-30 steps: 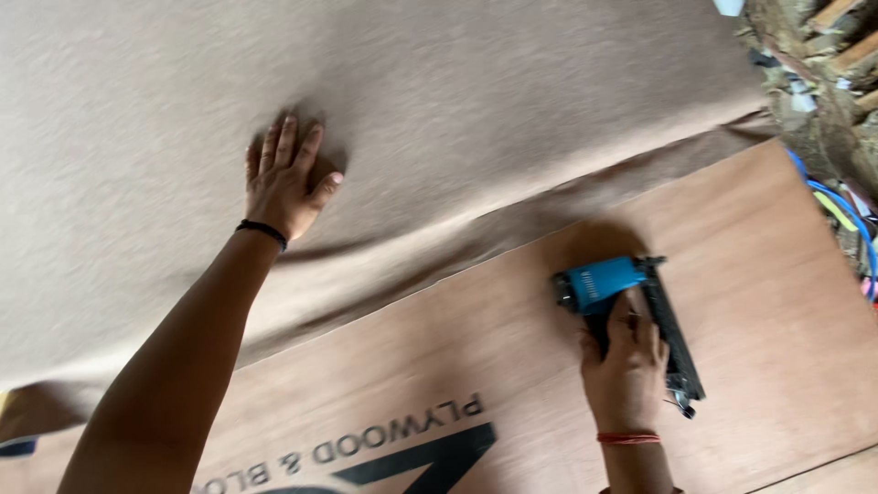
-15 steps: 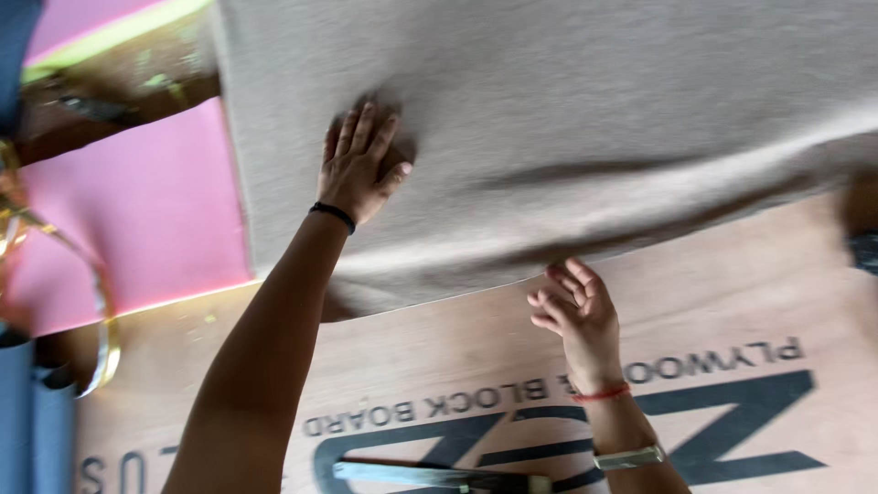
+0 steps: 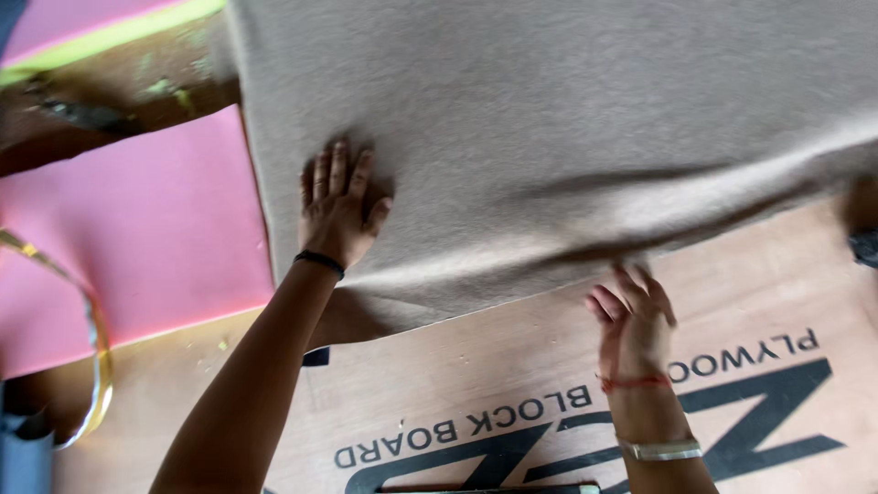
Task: The person stretches brown fabric over a plywood panel with pink foam and staples it in place using a pneumatic nail gun. They pull the fabric taut around the edges and corners, press it flat, and staple along the sides while working on the brick floor of a workshop.
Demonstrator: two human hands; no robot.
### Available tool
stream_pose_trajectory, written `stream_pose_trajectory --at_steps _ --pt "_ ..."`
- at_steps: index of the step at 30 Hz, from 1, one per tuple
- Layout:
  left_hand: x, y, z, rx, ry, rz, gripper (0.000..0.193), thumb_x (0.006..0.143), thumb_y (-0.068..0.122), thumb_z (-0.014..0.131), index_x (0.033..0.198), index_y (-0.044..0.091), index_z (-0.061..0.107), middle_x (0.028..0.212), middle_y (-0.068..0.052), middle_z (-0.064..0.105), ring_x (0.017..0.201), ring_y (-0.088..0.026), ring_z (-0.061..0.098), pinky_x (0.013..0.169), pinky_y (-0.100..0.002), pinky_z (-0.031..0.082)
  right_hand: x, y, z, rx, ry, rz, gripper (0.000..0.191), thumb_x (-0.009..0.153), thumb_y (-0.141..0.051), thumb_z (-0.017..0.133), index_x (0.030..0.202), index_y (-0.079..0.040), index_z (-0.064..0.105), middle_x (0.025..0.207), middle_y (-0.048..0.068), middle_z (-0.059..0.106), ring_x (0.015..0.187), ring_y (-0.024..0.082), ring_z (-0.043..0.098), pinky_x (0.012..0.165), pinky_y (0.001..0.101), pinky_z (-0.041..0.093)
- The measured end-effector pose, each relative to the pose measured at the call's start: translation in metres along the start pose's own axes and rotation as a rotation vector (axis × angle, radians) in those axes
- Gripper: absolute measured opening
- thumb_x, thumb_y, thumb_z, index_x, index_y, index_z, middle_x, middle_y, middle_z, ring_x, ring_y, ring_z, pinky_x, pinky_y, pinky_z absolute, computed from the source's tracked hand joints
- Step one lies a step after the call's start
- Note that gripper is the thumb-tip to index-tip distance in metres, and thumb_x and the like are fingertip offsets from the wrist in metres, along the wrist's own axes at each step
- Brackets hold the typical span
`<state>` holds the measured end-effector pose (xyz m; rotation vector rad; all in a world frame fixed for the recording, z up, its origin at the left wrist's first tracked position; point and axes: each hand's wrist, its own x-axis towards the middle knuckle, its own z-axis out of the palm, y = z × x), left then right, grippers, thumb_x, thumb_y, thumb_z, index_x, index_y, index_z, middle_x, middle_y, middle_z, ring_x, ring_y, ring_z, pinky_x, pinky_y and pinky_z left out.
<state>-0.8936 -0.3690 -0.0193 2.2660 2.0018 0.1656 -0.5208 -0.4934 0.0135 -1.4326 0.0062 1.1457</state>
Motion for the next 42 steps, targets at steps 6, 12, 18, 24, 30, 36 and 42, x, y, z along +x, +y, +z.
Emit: stream_pose_trajectory --at_steps 6,12,18,24,30,36,42 --pt "0.013 0.048 -0.004 0.026 -0.062 0.012 0.081 0.098 0.064 0.039 0.164 0.022 0.017 0.170 -0.015 0.008 0.156 -0.038 0.003 0.122 -0.061 -0.002 0.039 -0.005 0.012 -0.012 -0.331 0.356 0.038 0.102 -0.034 0.069 0.071 -0.019 0.052 0.056 -0.006 0.053 0.042 0.006 0.043 0.040 0.0211 0.036" --pt "0.038 0.076 -0.012 0.069 -0.171 0.064 0.079 0.098 0.067 0.032 0.163 0.025 0.015 0.170 -0.014 0.004 0.155 -0.037 0.001 0.122 -0.060 -0.002 0.029 0.008 -0.018 -0.574 -0.226 0.142 0.037 0.098 -0.034 0.065 0.074 -0.007 0.061 0.054 0.001 0.047 0.038 0.012 0.035 0.035 0.0283 0.025" --pt "0.089 0.175 0.002 0.145 -0.156 0.286 0.069 0.107 0.050 0.023 0.165 0.017 0.008 0.171 -0.018 0.003 0.156 -0.037 0.000 0.124 -0.058 -0.002 0.025 0.018 -0.030 -0.574 -0.233 0.119 0.039 0.099 -0.032 0.067 0.074 -0.003 0.057 0.056 0.005 0.054 0.040 0.012 0.041 0.034 0.0273 0.029" --pt "0.042 0.237 0.020 0.099 -0.176 0.553 0.063 0.107 0.050 0.024 0.164 0.025 0.013 0.171 -0.013 0.005 0.157 -0.034 0.004 0.126 -0.058 0.003 0.016 0.015 -0.026 -0.537 -0.237 0.167 0.034 0.099 -0.031 0.065 0.078 -0.005 0.060 0.056 0.003 0.054 0.041 0.012 0.044 0.036 0.0260 0.031" --pt "0.038 0.237 0.016 0.123 -0.214 0.570 0.064 0.104 0.054 0.032 0.162 0.035 0.013 0.170 -0.010 0.001 0.155 -0.033 0.004 0.123 -0.058 0.003 0.026 0.012 -0.021 -0.711 -0.251 0.166 0.038 0.098 -0.035 0.064 0.078 -0.003 0.060 0.059 0.007 0.061 0.043 0.015 0.055 0.036 0.0280 0.037" --pt "0.038 0.233 0.018 0.131 -0.215 0.568 0.064 0.102 0.048 0.043 0.161 0.043 0.017 0.171 -0.008 0.001 0.156 -0.032 0.003 0.124 -0.058 0.002 0.074 0.013 -0.046 -0.881 -0.521 0.131 0.023 0.096 -0.025 0.068 0.093 -0.003 0.073 0.071 0.010 0.073 0.053 0.015 0.068 0.044 0.0271 0.057" --pt "0.038 0.234 0.012 0.156 -0.223 0.546 0.062 0.103 0.042 0.046 0.159 0.044 0.019 0.171 -0.007 0.001 0.156 -0.031 0.003 0.125 -0.056 0.003 0.144 -0.140 -0.209 -1.499 0.252 -1.193 0.043 0.097 -0.022 0.083 0.131 -0.009 0.061 0.133 0.018 0.061 0.141 0.039 0.051 0.109 0.0481 0.050"
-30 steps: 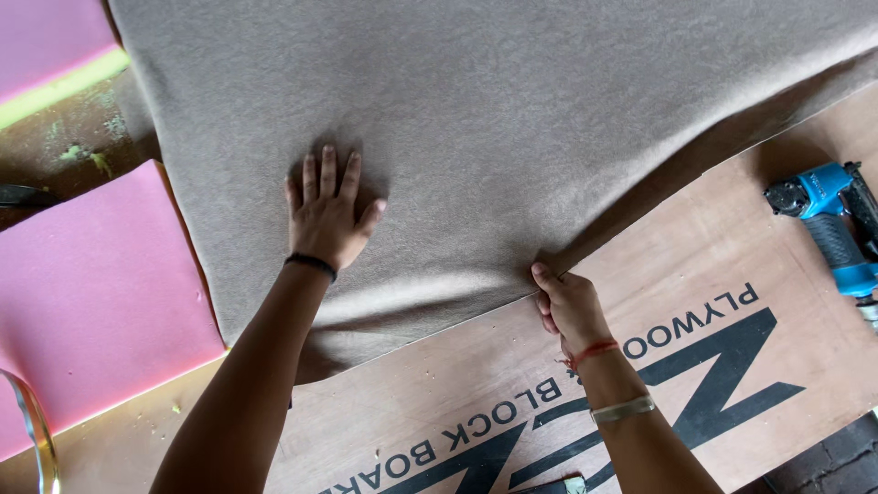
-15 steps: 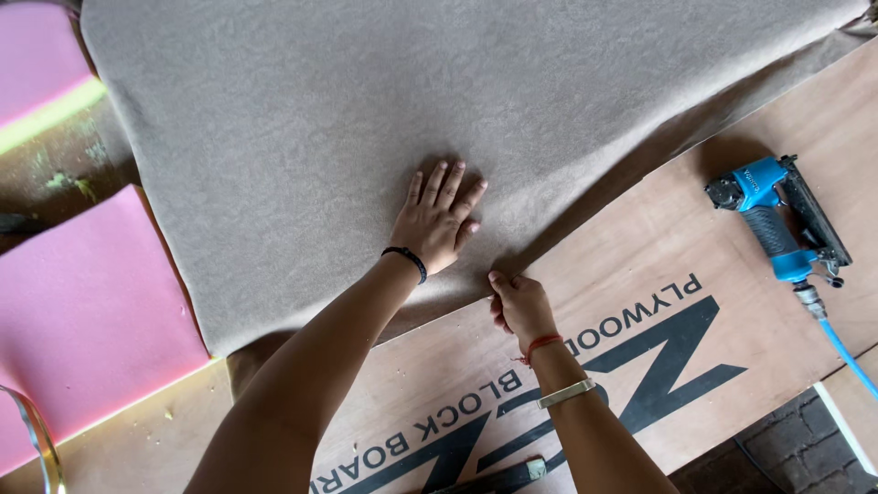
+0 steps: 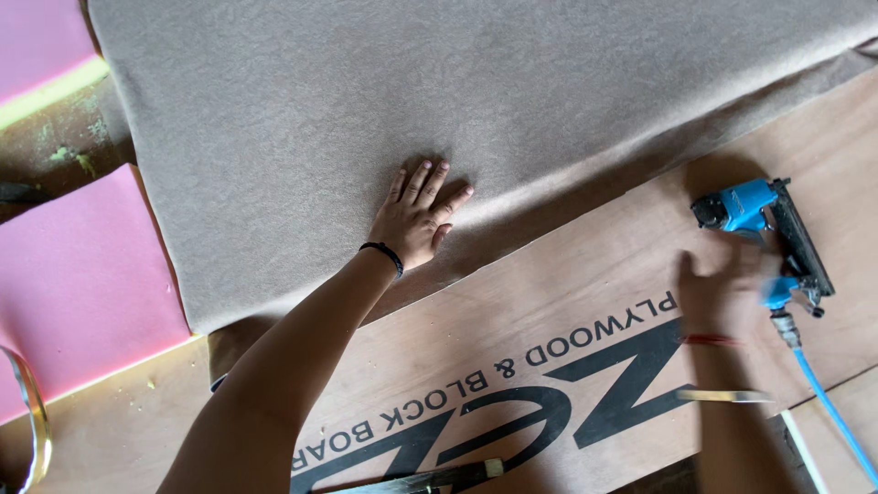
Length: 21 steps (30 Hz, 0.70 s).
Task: The person stretches brown fabric over a plywood panel with pink foam and staples it in place using a pneumatic nail gun. They pull the fabric taut around the edges and corners, press it flat, and staple along the sides while working on the brick floor of a workshop.
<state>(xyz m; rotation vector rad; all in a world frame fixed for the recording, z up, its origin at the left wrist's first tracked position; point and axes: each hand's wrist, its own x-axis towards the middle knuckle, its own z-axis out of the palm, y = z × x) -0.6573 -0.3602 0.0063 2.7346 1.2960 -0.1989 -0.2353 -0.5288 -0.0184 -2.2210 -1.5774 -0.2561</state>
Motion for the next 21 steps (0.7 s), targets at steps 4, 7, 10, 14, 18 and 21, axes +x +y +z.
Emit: stream_pose_trajectory --at_steps 4,7,10,14,18,21 --pt "0.000 0.000 -0.006 -0.009 -0.055 -0.020 0.063 0.104 0.041 0.045 0.161 0.044 0.019 0.172 -0.006 0.000 0.158 -0.031 0.002 0.126 -0.056 0.003 0.031 0.071 0.000 -0.222 -0.219 0.112 0.100 0.074 -0.036 0.095 0.150 0.002 0.042 0.136 0.030 0.057 0.126 0.048 0.050 0.102 0.0555 0.048" --pt "0.001 -0.001 -0.006 0.013 -0.078 -0.023 0.064 0.103 0.042 0.044 0.161 0.043 0.017 0.171 -0.006 -0.001 0.157 -0.030 0.000 0.126 -0.056 0.001 0.052 0.078 0.005 -0.157 -0.296 0.162 0.108 0.077 -0.041 0.093 0.155 0.003 0.034 0.135 0.032 0.058 0.121 0.048 0.057 0.094 0.0529 0.054" --pt "0.002 -0.001 -0.004 0.006 -0.060 0.000 0.063 0.103 0.043 0.042 0.160 0.043 0.016 0.171 -0.006 0.000 0.156 -0.030 -0.001 0.125 -0.055 0.001 0.068 0.062 -0.001 -0.203 -0.493 0.301 0.099 0.085 -0.044 0.089 0.155 0.000 0.034 0.123 0.032 0.065 0.107 0.045 0.067 0.084 0.0513 0.059" --pt "0.002 -0.001 -0.002 0.005 -0.043 0.004 0.062 0.104 0.044 0.042 0.161 0.042 0.015 0.171 -0.007 -0.001 0.156 -0.030 -0.001 0.125 -0.055 0.000 0.063 0.006 -0.023 0.067 -0.680 0.543 0.086 0.095 -0.037 0.073 0.159 -0.009 0.023 0.106 0.028 0.069 0.080 0.038 0.074 0.066 0.0468 0.066" --pt "0.000 -0.001 0.000 -0.038 -0.028 0.017 0.065 0.103 0.041 0.043 0.163 0.040 0.015 0.172 -0.008 0.000 0.157 -0.031 0.000 0.125 -0.055 0.002 0.025 -0.091 -0.047 0.546 -0.902 0.347 0.043 0.083 -0.025 0.075 0.117 -0.003 0.062 0.089 0.008 0.075 0.071 0.017 0.076 0.064 0.0296 0.064" --pt "-0.001 0.000 0.001 0.014 -0.043 0.004 0.067 0.104 0.042 0.044 0.164 0.038 0.016 0.173 -0.009 0.000 0.158 -0.032 0.002 0.126 -0.055 0.003 0.008 -0.177 -0.045 1.056 -1.022 0.430 0.030 0.086 -0.014 0.076 0.102 0.004 0.059 0.072 0.008 0.064 0.057 0.017 0.063 0.051 0.0315 0.056"
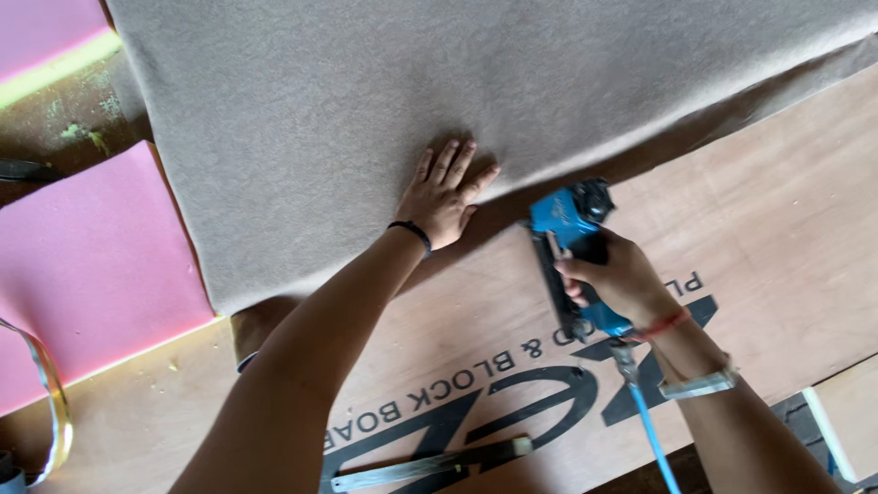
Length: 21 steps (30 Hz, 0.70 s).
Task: The person stretches brown fabric over a plywood panel with pink foam and staples it in place using a pneumatic nail gun. They pull the fabric taut around the edges and corners, press it flat, and staple along the sides while working on the brick floor of a workshop.
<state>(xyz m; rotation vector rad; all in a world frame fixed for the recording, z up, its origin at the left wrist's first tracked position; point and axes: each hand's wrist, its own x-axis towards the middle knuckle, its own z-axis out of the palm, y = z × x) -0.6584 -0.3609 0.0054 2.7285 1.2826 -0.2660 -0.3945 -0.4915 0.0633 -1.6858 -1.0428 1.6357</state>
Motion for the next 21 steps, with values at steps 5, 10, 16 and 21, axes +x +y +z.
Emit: stream_pose_trajectory --at_steps 5,10,16,21 --pt "0.001 0.002 0.001 -0.119 0.056 0.023 0.066 0.103 0.053 0.041 0.162 0.037 0.016 0.171 -0.009 0.001 0.157 -0.032 0.003 0.126 -0.057 0.005 0.005 -0.043 0.068 -0.060 0.119 0.038 0.018 0.085 -0.006 0.073 0.097 0.003 0.063 0.068 0.007 0.063 0.055 0.016 0.061 0.049 0.0317 0.052" --pt "-0.001 0.001 0.004 -0.138 0.096 0.039 0.069 0.103 0.046 0.046 0.163 0.035 0.015 0.171 -0.010 0.003 0.158 -0.033 0.004 0.127 -0.057 0.005 -0.014 -0.059 0.085 -0.307 0.204 0.061 0.014 0.083 -0.009 0.073 0.088 0.002 0.067 0.065 0.010 0.070 0.052 0.015 0.065 0.051 0.0311 0.053" --pt "-0.001 0.000 0.006 -0.110 0.122 0.067 0.074 0.101 0.032 0.051 0.164 0.034 0.013 0.172 -0.012 0.002 0.158 -0.035 0.003 0.126 -0.058 0.005 0.005 -0.061 0.099 -0.457 0.276 0.114 0.014 0.083 -0.013 0.068 0.085 0.001 0.067 0.065 0.011 0.070 0.055 0.017 0.068 0.056 0.0304 0.056" --pt "-0.001 0.002 0.002 -0.118 0.078 0.061 0.075 0.100 0.029 0.051 0.163 0.034 0.010 0.171 -0.012 -0.001 0.158 -0.034 0.001 0.127 -0.058 0.004 0.014 -0.053 0.099 -0.459 0.272 0.122 0.017 0.086 -0.015 0.068 0.080 0.000 0.067 0.065 0.009 0.070 0.056 0.015 0.069 0.058 0.0296 0.058"
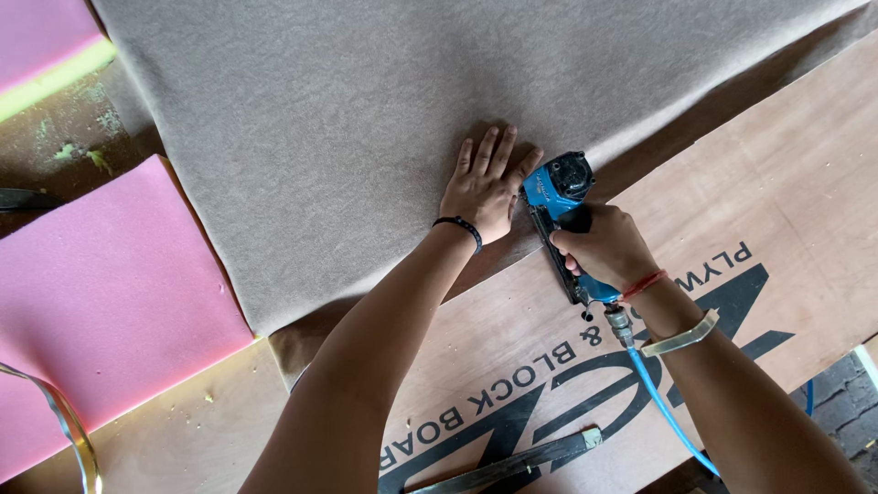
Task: The person stretches brown fabric over a plywood panel with pink foam and staples it in place using a pneumatic nail gun. They pull the fabric taut around the edges and corners, press it flat, and staple along the sides while working on the brick floor of a workshop.
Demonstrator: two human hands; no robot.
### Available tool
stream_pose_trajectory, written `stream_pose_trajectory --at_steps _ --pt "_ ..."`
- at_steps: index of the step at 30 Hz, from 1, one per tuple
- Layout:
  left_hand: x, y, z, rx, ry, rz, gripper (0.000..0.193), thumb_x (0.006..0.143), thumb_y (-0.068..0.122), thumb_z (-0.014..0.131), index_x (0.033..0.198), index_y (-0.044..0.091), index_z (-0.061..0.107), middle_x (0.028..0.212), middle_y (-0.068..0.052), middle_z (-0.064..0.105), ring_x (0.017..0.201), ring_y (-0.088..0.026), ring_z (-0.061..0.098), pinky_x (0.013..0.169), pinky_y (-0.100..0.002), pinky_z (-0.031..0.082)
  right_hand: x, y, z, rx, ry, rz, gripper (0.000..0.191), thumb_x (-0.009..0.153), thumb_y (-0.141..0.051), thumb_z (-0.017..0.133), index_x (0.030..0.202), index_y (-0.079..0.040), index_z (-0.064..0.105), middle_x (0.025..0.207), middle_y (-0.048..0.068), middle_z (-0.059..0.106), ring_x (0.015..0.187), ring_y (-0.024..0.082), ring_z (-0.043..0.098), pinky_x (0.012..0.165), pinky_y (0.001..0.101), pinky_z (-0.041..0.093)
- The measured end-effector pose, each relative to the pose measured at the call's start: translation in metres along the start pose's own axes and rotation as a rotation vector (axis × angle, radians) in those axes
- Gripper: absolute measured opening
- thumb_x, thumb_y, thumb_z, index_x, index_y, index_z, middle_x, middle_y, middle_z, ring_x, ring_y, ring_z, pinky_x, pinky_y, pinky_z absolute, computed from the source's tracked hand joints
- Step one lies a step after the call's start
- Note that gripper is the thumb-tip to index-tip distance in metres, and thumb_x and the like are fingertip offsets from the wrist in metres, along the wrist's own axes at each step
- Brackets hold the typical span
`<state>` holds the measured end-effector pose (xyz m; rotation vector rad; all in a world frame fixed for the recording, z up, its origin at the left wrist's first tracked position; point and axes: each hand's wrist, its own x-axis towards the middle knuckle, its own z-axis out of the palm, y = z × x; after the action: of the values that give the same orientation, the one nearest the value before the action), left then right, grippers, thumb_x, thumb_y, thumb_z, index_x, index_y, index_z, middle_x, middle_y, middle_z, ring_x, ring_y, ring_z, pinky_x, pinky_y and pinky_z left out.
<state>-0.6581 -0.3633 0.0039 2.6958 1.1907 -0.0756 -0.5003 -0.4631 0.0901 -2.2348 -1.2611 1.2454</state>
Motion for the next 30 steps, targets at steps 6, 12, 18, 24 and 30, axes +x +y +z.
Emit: stream_pose_trajectory --at_steps 6,12,18,24,30 --pt "-0.005 0.004 -0.009 -0.005 -0.068 -0.026 0.082 0.096 0.028 0.056 0.164 0.034 0.011 0.172 -0.011 -0.001 0.159 -0.032 0.001 0.128 -0.055 0.003 0.006 0.021 -0.005 0.032 -0.027 0.016 0.020 0.088 -0.018 0.070 0.087 0.002 0.068 0.071 0.012 0.073 0.057 0.015 0.069 0.060 0.0288 0.059" --pt "-0.004 0.003 0.001 0.038 -0.021 -0.033 0.081 0.095 0.031 0.056 0.164 0.028 0.015 0.170 -0.013 0.005 0.156 -0.032 0.005 0.124 -0.054 0.005 0.000 0.094 -0.052 -0.265 0.326 -0.032 0.042 0.087 -0.033 0.074 0.121 -0.009 0.068 0.092 0.019 0.075 0.083 0.034 0.073 0.077 0.0438 0.060" --pt "0.010 0.005 0.016 -0.046 0.225 -0.143 0.070 0.104 0.053 0.043 0.162 0.018 0.025 0.169 -0.016 0.018 0.155 -0.038 0.013 0.124 -0.058 0.007 0.035 0.199 -0.139 -0.527 0.675 -0.093 0.063 0.084 -0.032 0.076 0.141 -0.010 0.062 0.114 0.023 0.071 0.098 0.043 0.069 0.082 0.0540 0.057" --pt "0.063 0.016 0.009 0.001 0.159 -0.347 0.073 0.103 0.052 0.036 0.163 0.015 0.020 0.171 -0.019 0.010 0.157 -0.040 0.008 0.124 -0.059 0.005 0.036 0.240 -0.140 -0.657 0.910 -0.323 0.055 0.082 -0.026 0.080 0.134 -0.012 0.068 0.122 0.018 0.065 0.110 0.037 0.063 0.088 0.0484 0.055" --pt "0.102 0.032 0.005 0.083 0.057 -0.287 0.067 0.106 0.050 0.023 0.164 0.018 0.012 0.171 -0.016 0.003 0.156 -0.037 0.002 0.125 -0.054 0.001 0.077 0.164 -0.072 -0.444 0.748 -0.913 0.035 0.078 -0.007 0.075 0.113 -0.014 0.076 0.117 0.009 0.070 0.109 0.027 0.067 0.094 0.0404 0.054"
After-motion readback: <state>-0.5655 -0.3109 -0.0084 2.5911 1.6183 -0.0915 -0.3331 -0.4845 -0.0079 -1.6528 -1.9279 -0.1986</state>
